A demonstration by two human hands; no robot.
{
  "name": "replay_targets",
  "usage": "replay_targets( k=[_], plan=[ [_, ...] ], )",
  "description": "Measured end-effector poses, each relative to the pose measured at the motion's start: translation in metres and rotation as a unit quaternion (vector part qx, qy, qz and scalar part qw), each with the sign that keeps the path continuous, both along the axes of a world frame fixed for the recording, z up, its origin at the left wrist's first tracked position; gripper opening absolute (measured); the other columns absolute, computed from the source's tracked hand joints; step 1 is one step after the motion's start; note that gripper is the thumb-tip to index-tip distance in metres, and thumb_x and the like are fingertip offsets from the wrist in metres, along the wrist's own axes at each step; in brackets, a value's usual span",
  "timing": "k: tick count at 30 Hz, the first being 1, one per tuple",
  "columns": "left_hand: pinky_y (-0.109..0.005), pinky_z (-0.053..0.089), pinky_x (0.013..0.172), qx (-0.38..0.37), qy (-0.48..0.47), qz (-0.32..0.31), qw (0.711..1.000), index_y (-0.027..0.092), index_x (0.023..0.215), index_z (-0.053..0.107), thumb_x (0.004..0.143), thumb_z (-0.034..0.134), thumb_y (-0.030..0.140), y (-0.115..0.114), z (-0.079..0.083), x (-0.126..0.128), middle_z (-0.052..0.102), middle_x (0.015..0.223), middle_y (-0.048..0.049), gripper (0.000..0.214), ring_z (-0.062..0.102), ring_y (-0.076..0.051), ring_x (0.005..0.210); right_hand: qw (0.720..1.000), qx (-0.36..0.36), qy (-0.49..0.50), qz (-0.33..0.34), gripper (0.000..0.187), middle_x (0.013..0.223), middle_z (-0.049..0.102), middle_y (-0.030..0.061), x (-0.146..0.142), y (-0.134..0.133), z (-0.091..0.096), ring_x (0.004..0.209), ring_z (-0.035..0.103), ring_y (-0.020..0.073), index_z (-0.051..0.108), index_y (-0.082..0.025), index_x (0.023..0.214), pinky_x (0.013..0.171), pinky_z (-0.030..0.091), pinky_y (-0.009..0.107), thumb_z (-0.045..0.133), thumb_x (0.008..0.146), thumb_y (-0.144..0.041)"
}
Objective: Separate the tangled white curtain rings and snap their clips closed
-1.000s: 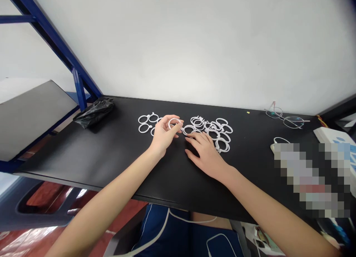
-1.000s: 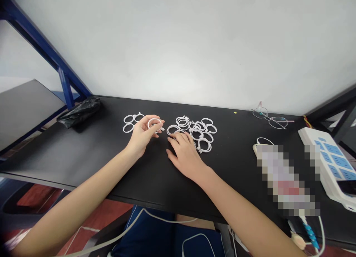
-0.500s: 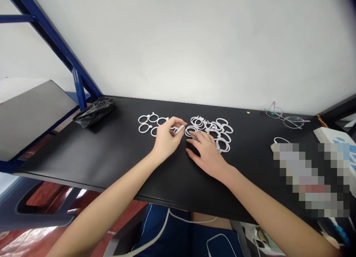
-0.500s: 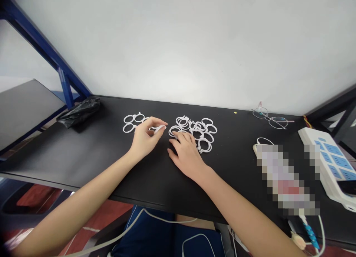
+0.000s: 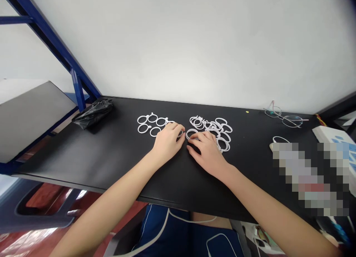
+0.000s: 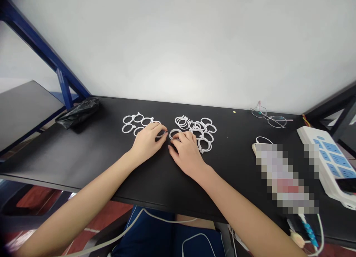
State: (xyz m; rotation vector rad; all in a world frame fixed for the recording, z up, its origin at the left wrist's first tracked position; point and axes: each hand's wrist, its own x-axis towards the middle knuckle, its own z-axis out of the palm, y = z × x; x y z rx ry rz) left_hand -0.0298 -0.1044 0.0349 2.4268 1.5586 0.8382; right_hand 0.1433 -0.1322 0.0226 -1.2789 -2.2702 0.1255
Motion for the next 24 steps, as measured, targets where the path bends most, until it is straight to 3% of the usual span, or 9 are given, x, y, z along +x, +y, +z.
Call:
replay_targets(
  k=[8, 16, 24],
  plan=[
    [-0.028, 0.046, 0.064, -0.026, 0.034, 0.004, 0.999, 0.02, 0.095, 0.065, 0.093, 0.049, 0.018, -0.0006, -0.0007, -0.0004, 0.068, 0.099, -0.0058, 0.016, 0.061, -0.021, 0.096, 0.996, 0.024, 0.084, -0.016, 0.016, 0.101, 0.07, 0.0061, -0.0015, 0.0006, -0.0015, 0.097, 0.058, 0.0258, 0.072, -0.022, 0.094, 0.089, 0.047, 0.047, 0.058, 0.089, -0.016],
    [-0.027, 0.044, 0.059, -0.008, 0.042, 0.0, 0.999, 0.019, 0.097, 0.064, 0.093, 0.049, 0.017, -0.0003, -0.0002, -0.0005, 0.066, 0.102, -0.0063, 0.016, 0.057, -0.022, 0.1, 0.971, 0.047, 0.233, -0.028, 0.017, 0.091, 0.072, 0.0041, -0.0017, 0.0028, 0.0023, 0.088, 0.066, 0.0226, 0.072, -0.025, 0.086, 0.083, 0.056, 0.043, 0.057, 0.088, -0.016],
    [-0.028, 0.046, 0.065, -0.012, 0.013, -0.089, 0.996, 0.02, 0.093, 0.066, 0.092, 0.051, 0.018, -0.0018, -0.0056, 0.0022, 0.068, 0.097, -0.0046, 0.016, 0.055, -0.021, 0.093, 0.955, 0.058, 0.286, -0.055, 0.015, 0.09, 0.072, 0.0038, -0.0005, 0.0028, 0.0053, 0.086, 0.068, 0.0208, 0.072, -0.024, 0.084, 0.08, 0.057, 0.041, 0.059, 0.086, -0.015]
  ],
)
